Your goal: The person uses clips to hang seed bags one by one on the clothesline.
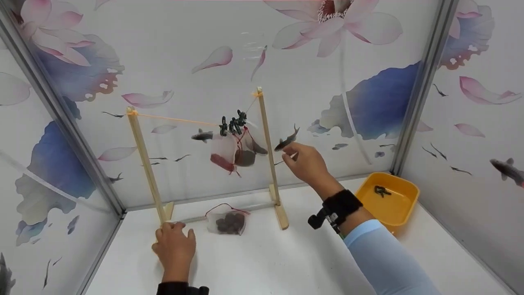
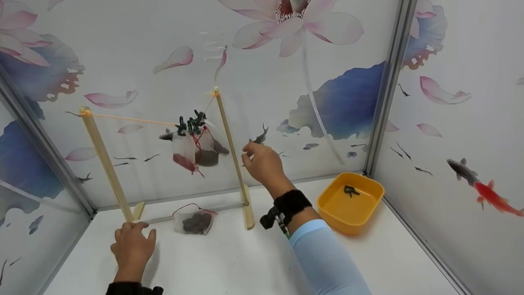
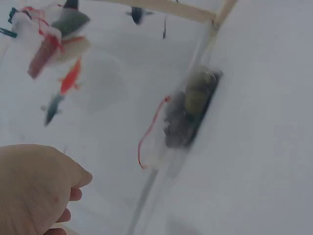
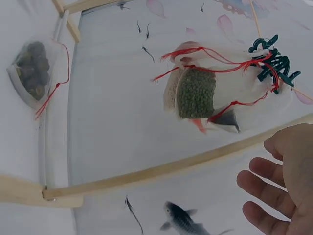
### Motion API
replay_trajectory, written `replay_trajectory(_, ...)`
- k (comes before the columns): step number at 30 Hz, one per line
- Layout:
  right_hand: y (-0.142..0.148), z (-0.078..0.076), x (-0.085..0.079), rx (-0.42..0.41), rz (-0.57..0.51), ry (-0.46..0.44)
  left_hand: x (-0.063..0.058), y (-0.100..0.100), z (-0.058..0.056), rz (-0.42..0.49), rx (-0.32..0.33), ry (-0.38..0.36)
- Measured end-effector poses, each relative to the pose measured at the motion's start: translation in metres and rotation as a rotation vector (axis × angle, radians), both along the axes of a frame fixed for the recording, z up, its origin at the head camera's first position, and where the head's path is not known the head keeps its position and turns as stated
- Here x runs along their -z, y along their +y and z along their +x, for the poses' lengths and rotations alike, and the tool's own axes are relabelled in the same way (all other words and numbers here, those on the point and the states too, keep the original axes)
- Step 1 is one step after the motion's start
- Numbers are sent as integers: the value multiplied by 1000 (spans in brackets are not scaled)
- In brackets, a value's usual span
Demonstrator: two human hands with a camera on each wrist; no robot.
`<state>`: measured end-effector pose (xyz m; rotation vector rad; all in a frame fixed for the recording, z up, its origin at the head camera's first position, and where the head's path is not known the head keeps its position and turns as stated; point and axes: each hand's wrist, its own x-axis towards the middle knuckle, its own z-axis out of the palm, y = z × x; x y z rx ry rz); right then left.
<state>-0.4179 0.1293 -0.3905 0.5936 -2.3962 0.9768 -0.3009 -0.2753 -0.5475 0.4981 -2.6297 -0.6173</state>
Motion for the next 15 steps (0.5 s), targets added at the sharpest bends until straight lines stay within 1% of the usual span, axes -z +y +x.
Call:
replay_trajectory(3,25,-2,12,52,10,-56,14,-16,2,43,-61,-145)
replay_trajectory(5,42,-5,20,103,16,-110,20,-23,4,59,-86,-209)
replay_trajectory(7,62,-11,30,166,21,-165,24,-28,5,59,-84,-244)
replay_trajectory(11,111,-20,50,293,40,-295,24,-30,5,37,-54,-292)
replay_trajectory(13,138,-21,63,335,54,-372,23,-29,5,31,-46,-324)
replay_trajectory(15,164,-21,77,356,66,-450,22,-29,4,31,-46,-349)
